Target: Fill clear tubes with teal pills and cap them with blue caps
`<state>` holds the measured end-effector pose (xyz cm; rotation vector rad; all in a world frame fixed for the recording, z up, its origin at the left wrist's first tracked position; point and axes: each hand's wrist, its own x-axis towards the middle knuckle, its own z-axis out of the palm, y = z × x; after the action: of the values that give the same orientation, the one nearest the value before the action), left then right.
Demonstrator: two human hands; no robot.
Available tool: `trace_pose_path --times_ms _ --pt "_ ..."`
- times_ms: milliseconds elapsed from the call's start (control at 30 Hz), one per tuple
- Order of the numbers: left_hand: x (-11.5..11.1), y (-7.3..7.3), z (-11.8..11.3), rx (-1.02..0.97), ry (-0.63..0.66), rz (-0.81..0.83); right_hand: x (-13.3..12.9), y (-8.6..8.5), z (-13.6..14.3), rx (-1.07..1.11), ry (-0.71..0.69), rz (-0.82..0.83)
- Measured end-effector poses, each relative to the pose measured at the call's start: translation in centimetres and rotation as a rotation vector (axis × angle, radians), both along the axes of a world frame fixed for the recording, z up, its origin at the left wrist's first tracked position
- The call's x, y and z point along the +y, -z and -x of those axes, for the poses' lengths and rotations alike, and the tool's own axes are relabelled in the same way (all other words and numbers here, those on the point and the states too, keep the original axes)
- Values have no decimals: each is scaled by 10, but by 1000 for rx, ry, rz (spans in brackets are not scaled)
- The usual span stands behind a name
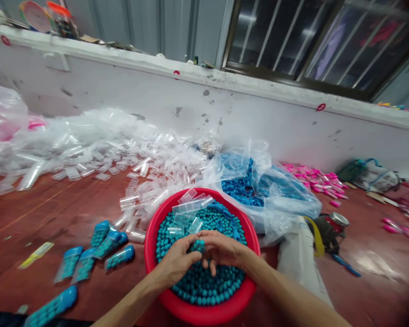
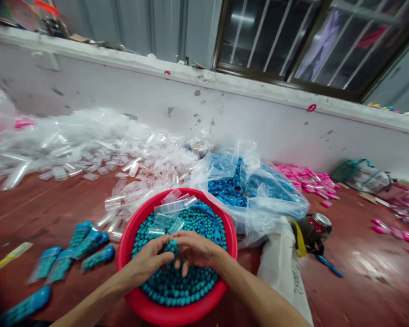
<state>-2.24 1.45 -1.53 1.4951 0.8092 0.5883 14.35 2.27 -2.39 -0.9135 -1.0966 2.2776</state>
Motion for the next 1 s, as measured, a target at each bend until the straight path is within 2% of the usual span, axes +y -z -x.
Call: trace_pose_path --times_ms 67,167,267,333,400,500,600,733,900,967,1000 --pt "-4 -2 1 39 26 -33 -2 2 4 18 -25 10" --pt "-8 -1 2 162 56 -180 -8 1 8 -43 -83 -17" --pt "-6 4 1 227 33 -221 -17 -10 3 -322 -104 -199" --pt "0 8 0 228 9 -69 -19 -21 -7 -736 -81 -463" --pt "5 11 1 195 0 164 -15 -30 -21 -1214 -8 -737" --pt "10 10 2 97 -10 393 -1 -32 -36 -1567 99 -853" --pt "10 9 4 39 -45 433 7 -20 -31 -1659 79 -891" --pt "8 11 3 51 -88 398 0 -4 -5 -1626 -15 -1060" --pt "9 15 2 24 -96 369 -8 -10 5 -1583 -23 -1160" --pt "9 14 2 7 -100 388 -9 -15 4 -1507 55 -1191" --pt "9 13 3 -2 -103 401 -9 -16 4 -1394 120 -1199"
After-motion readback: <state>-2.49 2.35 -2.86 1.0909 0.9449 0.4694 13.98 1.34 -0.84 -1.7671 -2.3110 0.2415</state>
